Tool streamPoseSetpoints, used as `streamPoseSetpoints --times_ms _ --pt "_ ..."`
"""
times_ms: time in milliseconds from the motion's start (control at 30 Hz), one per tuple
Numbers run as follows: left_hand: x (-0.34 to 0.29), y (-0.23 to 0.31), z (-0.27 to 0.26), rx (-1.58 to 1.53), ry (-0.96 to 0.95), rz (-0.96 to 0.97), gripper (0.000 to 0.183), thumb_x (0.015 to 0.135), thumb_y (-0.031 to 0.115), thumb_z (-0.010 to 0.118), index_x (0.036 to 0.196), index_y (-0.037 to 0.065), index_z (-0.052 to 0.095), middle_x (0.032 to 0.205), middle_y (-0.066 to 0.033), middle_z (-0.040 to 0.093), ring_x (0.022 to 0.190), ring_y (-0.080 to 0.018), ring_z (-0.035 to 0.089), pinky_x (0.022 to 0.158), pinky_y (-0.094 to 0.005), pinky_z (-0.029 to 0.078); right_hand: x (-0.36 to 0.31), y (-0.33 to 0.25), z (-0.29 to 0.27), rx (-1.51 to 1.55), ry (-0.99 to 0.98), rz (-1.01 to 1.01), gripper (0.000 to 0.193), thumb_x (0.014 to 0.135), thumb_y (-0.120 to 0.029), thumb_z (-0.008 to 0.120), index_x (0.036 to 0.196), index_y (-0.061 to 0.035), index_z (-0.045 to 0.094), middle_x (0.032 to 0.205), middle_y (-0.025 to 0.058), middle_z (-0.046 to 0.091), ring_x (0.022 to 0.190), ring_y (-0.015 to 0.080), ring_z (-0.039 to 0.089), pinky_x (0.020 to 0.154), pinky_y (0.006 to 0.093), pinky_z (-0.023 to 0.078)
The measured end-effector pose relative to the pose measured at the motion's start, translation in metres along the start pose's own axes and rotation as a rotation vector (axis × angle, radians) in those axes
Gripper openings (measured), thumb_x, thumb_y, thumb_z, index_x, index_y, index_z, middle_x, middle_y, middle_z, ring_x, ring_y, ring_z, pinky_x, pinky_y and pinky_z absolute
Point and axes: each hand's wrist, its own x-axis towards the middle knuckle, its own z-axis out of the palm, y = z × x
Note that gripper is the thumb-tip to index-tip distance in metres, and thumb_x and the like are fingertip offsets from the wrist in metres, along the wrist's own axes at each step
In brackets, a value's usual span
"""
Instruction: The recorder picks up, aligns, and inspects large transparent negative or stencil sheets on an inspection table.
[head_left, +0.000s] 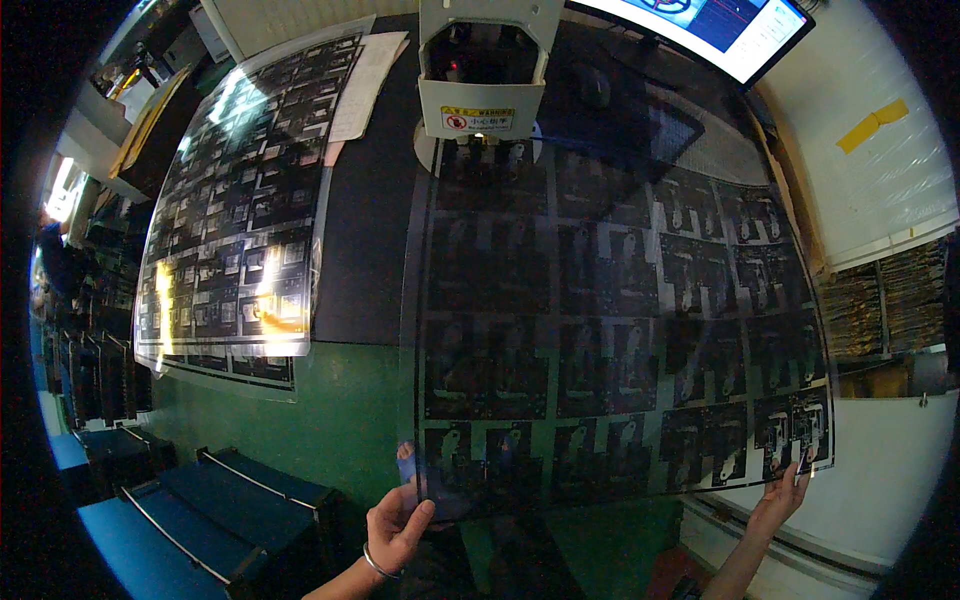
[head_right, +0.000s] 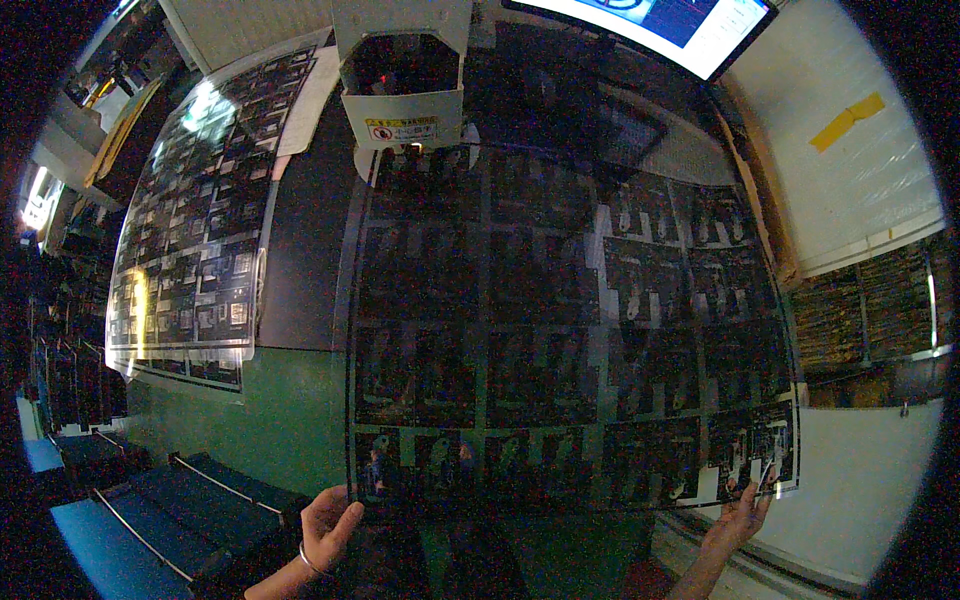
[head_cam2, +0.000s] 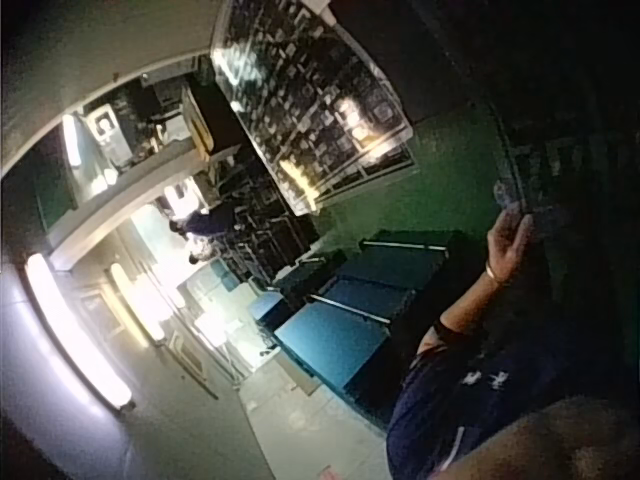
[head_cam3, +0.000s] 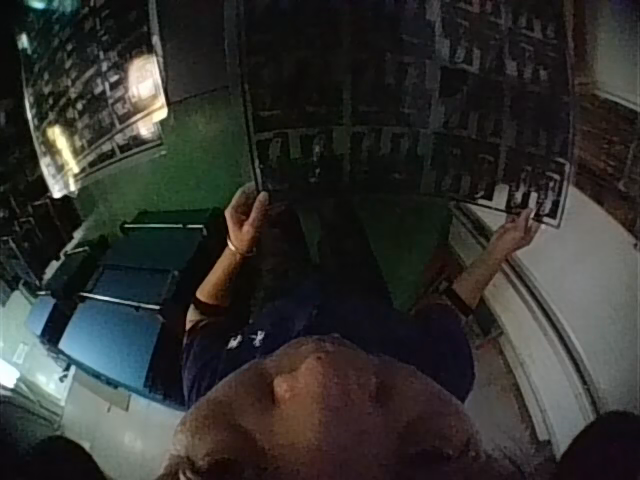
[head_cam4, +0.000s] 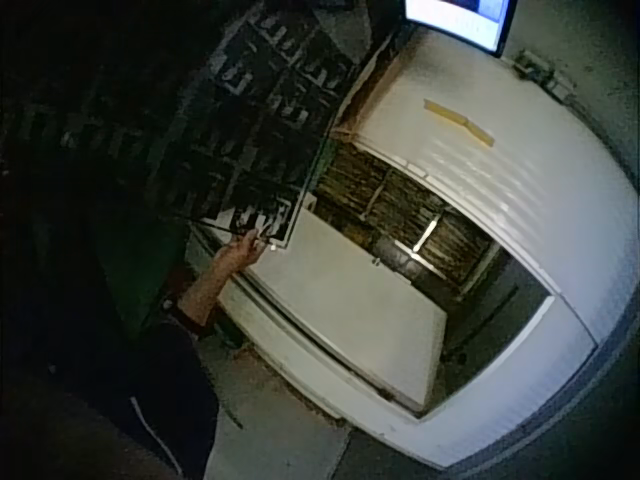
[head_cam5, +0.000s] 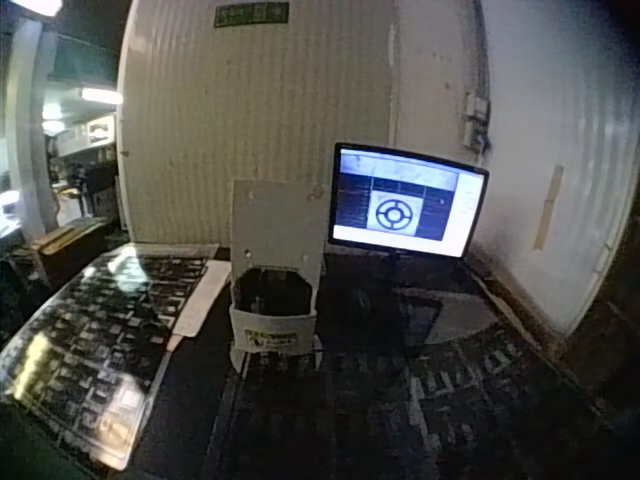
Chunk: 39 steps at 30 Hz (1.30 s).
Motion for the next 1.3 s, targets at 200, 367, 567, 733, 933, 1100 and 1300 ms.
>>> streamPoseSetpoints --times_ms 200,367,567,733,933,1100,1300 --pt "-0.002 0.0 0.001 -0.039 0.01 -0.018 0.033 0.084 0.004 0.05 0.113 -0.008 0.042 0.095 -0.0128 0.057 0.082 -0.0164 0.058 0.067 -0.0302 0.053 0.0 0.001 -0.001 0.02 0.024 -0.02 0.05 0.079 -0.016 0.062 0.12 -0.0027 0.038 0.095 0.0079 0.055 0.073 0.0125 0.056 0.057 0.0239 0.045" --pt "-0.001 0.005 0.003 -0.074 -0.006 -0.027 0.035 0.085 0.005 0.049 0.116 -0.007 0.038 0.097 -0.0138 0.057 0.085 -0.018 0.058 0.068 -0.0322 0.053 0.008 0.009 -0.006 0.058 0.031 -0.034 0.054 0.079 -0.016 0.062 0.123 -0.0027 0.035 0.094 0.0075 0.056 0.073 0.011 0.056 0.053 0.0218 0.042" --pt "-0.001 0.0 0.002 -0.099 0.047 -0.103 0.031 0.085 0.004 0.048 0.112 -0.007 0.039 0.094 -0.0142 0.057 0.075 -0.0191 0.06 0.065 -0.0333 0.054 0.011 0.01 -0.018 -0.006 -0.063 -0.006 0.032 0.085 -0.016 0.054 0.114 -0.0056 0.046 0.08 0.0011 0.057 0.065 0.0025 0.051 0.047 0.0164 0.032" --pt "0.0 -0.02 0.004 -0.282 0.078 -0.147 0.025 0.083 0.004 0.051 0.104 -0.007 0.043 0.083 -0.011 0.057 0.071 -0.0203 0.061 0.063 -0.0314 0.054 0.012 0.009 -0.022 -0.012 0.007 -0.052 0.033 0.081 -0.015 0.059 0.109 -0.0055 0.045 0.077 0.0013 0.055 0.057 0.0033 0.046 0.044 0.0182 0.03" --pt "-0.006 -0.036 0.004 -0.257 0.036 -0.199 0.021 0.083 0.005 0.052 0.1 -0.006 0.045 0.079 -0.0088 0.057 0.071 -0.0205 0.062 0.06 -0.0288 0.053 0.01 0.016 -0.018 0.028 0.097 -0.087 0.045 0.08 -0.015 0.062 0.116 -0.0039 0.037 0.087 0.009 0.059 0.06 0.0076 0.054 0.042 0.0178 0.033" --pt "-0.002 -0.045 0.012 -0.241 0.007 -0.187 0.021 0.083 0.004 0.051 0.1 -0.006 0.045 0.079 -0.0088 0.057 0.072 -0.0173 0.061 0.062 -0.0291 0.054 0.004 0.005 -0.014 -0.058 0.082 -0.03 0.038 0.084 -0.015 0.055 0.119 -0.0063 0.043 0.089 0.0052 0.057 0.076 0.0107 0.056 0.067 0.0247 0.045" --pt "0.003 -0.033 0.02 -0.245 0.034 -0.221 0.02 0.083 0.003 0.051 0.1 -0.006 0.045 0.075 -0.007 0.057 0.069 -0.0137 0.058 0.065 -0.0304 0.055 0.012 0.009 -0.028 -0.1 0.049 0.004 0.039 0.084 -0.015 0.055 0.119 -0.0039 0.041 0.087 0.0069 0.057 0.075 0.0111 0.056 0.067 0.0252 0.046"
